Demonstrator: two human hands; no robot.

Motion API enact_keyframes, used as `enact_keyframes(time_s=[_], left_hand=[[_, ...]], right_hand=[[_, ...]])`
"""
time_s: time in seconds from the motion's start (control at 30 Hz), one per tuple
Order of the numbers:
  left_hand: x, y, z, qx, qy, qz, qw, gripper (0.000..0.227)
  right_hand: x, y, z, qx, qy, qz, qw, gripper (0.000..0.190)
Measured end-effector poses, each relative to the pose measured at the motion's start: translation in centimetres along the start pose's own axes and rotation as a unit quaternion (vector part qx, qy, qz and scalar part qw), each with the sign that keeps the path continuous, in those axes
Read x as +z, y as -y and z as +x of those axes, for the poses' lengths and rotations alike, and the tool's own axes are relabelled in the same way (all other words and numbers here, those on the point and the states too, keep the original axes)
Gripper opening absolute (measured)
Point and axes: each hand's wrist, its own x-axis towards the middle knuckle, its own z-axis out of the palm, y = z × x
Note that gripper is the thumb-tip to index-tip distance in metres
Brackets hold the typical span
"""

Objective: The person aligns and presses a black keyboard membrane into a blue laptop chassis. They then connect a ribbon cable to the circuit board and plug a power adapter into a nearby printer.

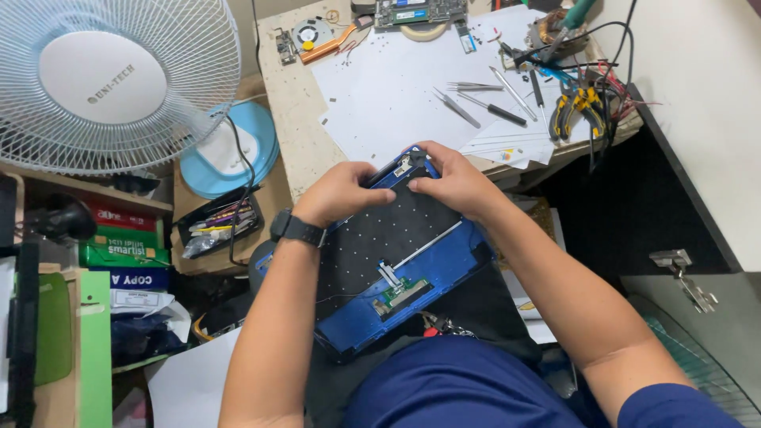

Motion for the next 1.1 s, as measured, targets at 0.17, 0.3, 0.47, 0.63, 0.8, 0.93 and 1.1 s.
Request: enact_keyframes(time_s=[0.17,0.3,0.47,0.63,0.8,0.93,1.1], left_hand=[[1.0,0.8,1.3,0.032,-0.059,-0.023,0.997,0.036],[0.7,0.3,0.9,0.020,-0.080,-0.025,0.996,0.033],[0.4,1.2,1.0,0.018,-0.081,-0.065,0.994,0.030],[0.3,1.1,1.0,0.009,-0.078,-0.097,0.992,0.029],[0.1,0.7,0.5,0.007,-0.092,-0.092,0.991,0.028],[-0.3,0.9,0.2,0.004,-0.101,-0.095,0.990,0.028],[-1.1,1.2,-0.3,-0.001,-0.116,-0.106,0.988,0.028]], right_hand=[[0.2,-1.0,0.9,-0.016,0.001,-0.010,1.000,0.053],[-0.3,-0.5,0.7,-0.012,0.016,0.004,1.000,0.052],[-0.3,-0.4,0.9,0.031,0.013,0.025,0.999,0.038],[-0.4,-1.2,1.9,0.025,-0.007,0.001,1.000,0.025],[-0.1,-1.5,2.4,0.034,-0.037,-0.001,0.999,0.021],[-0.4,0.3,2.1,0.054,-0.006,0.024,0.998,0.026],[-1.6,0.5,1.0,0.114,0.043,0.007,0.993,0.033]])
